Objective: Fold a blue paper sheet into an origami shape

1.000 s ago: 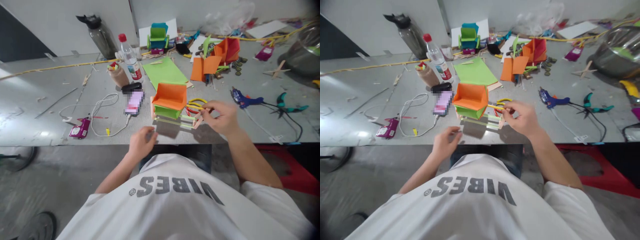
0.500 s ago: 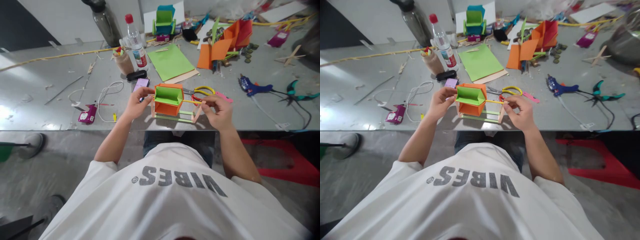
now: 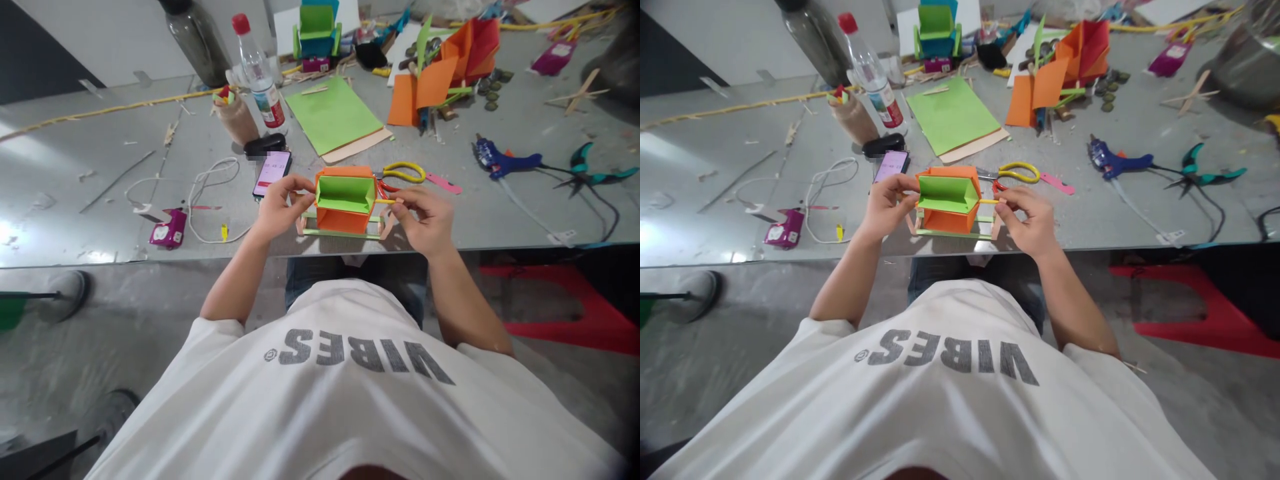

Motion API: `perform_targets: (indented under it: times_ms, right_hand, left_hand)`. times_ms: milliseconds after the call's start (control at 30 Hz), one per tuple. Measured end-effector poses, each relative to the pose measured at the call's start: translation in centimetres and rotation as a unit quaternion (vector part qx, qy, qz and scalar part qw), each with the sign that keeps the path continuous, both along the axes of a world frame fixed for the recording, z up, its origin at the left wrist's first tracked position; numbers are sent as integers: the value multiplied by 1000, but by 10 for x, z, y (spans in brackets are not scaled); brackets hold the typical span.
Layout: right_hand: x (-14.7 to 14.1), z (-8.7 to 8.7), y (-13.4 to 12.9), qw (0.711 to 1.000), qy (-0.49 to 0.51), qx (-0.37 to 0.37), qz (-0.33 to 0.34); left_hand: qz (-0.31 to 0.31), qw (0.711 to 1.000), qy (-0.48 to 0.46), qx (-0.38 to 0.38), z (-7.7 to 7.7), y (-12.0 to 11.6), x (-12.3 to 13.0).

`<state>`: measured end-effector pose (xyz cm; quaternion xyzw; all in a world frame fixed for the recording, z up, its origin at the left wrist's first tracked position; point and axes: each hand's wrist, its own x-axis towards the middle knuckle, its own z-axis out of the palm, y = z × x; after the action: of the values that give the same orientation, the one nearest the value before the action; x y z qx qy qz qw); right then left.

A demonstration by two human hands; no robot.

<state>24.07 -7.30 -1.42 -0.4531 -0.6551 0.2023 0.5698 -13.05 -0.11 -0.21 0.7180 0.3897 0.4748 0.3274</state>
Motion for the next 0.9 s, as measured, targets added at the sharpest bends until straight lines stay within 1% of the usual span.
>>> perform_targets:
  times_ms: [100,167,233,300,400,467,600,700,800,900]
  right_hand:
    - [3,-13,-3,997,69,-31,8]
    - [8,-21,-9,995,85,-51,-2]
    - [15,-27,-18,997,43,-52,-21]
    - [19,-28,-26,998,-17,-58,-19]
    - [19,-24,-33,994,-59,-90,25]
    - [16,-20,-33,992,-59,-109,33]
    - [8,-16,-24,986,-39,-163,1]
    - [3,-15,-19,978,-21,-205,-19]
    - [3,-17,-21,977,-10,-215,-15]
    - [8,-19,-31,979,-43,-198,19]
  left_hand:
    - [19,999,-32,4,-9,-4,-2]
    - [53,996,-75,0,-21,-11,-7]
    - [96,991,-91,-19,-34,-21,-15]
    - [119,989,-77,-50,-45,-31,-22]
    - [102,988,-62,-97,-54,-41,-28]
    - [93,987,-61,-120,-52,-42,-26]
    - [106,976,-88,-166,-40,-38,-15]
    - [107,972,-104,-180,-32,-36,-9]
    - [94,974,-92,-186,-29,-40,-9]
    - [78,980,-47,-179,-30,-50,-16]
